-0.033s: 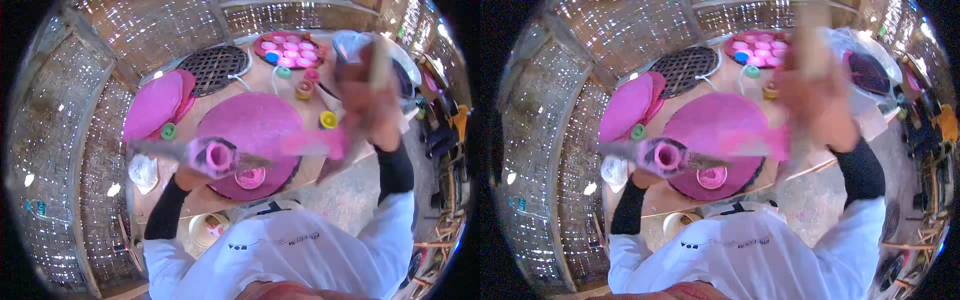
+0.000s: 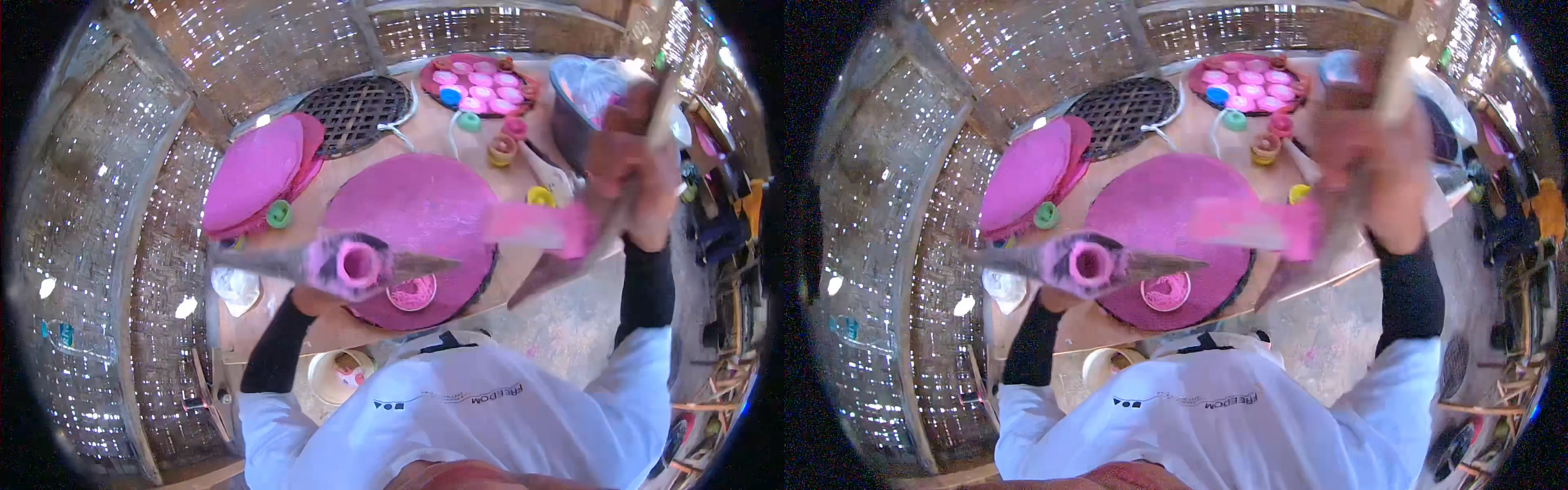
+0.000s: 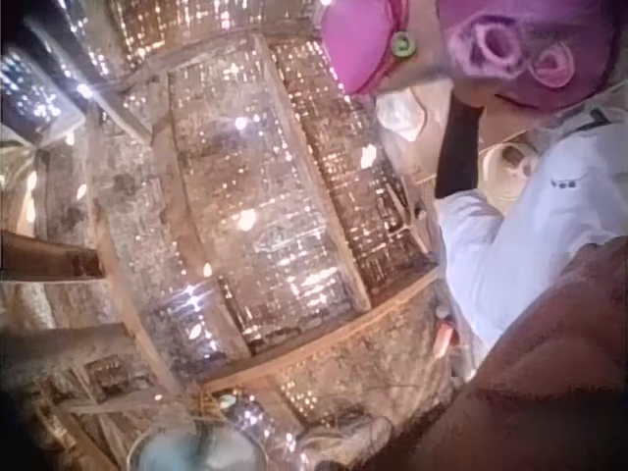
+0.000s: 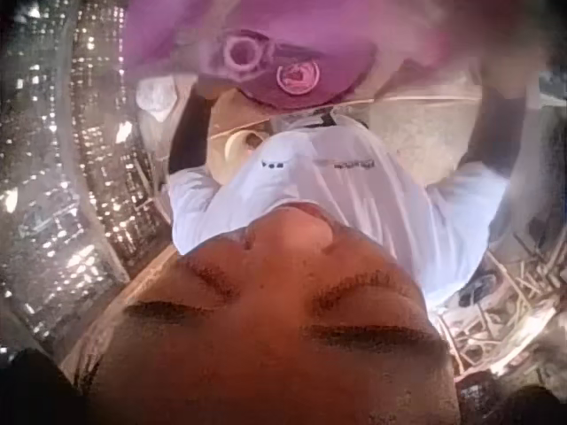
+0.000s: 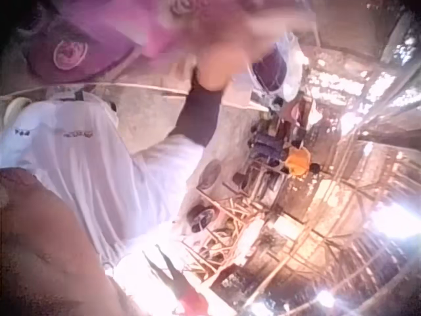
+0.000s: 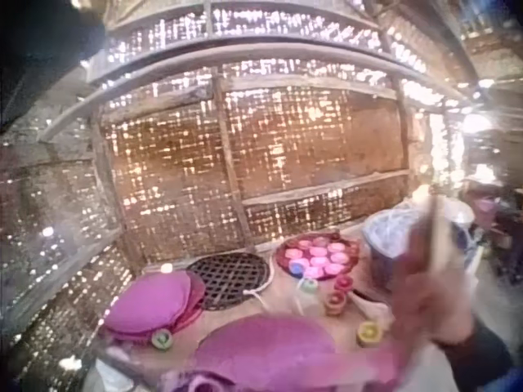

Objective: The person is decorating pink circular cakes by applying a pink mixture using a wooden extruder tool and a brush on a wooden table.

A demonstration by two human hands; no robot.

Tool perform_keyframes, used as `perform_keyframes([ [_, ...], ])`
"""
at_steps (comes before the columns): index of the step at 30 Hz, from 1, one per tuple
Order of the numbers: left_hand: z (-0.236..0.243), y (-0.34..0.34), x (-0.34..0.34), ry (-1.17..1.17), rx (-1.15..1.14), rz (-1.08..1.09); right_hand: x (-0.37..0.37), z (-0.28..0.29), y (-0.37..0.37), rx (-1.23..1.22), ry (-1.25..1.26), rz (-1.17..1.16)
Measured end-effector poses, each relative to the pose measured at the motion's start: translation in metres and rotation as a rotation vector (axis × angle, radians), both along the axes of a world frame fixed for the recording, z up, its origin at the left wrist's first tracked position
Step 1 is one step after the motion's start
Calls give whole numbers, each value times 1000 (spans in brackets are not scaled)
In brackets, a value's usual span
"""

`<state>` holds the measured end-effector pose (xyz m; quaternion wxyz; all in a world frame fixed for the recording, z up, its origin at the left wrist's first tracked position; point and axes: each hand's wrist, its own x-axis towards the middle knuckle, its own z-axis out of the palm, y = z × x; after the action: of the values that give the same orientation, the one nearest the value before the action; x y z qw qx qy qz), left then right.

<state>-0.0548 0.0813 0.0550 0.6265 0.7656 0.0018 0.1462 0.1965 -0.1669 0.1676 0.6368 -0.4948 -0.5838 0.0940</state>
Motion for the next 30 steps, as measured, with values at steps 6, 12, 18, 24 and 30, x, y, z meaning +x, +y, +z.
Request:
perform_keyframes([
  [6, -22, -10, 9, -202, 704, 160, -2, 6, -14, 510, 492, 132],
  [12, -35, 3, 8, -125, 378, 63, 13, -10, -17, 499, 591, -119],
  [18, -32, -8, 26, -135, 827, 126, 35, -27, -20, 674, 514, -177],
  [24, -15, -53, 71, -266, 22, -58, 58, -70, 54, 915, 637, -279],
  [30, -35, -81, 119, -277, 46, 40, 84, -108, 67, 883, 1371, 362],
])
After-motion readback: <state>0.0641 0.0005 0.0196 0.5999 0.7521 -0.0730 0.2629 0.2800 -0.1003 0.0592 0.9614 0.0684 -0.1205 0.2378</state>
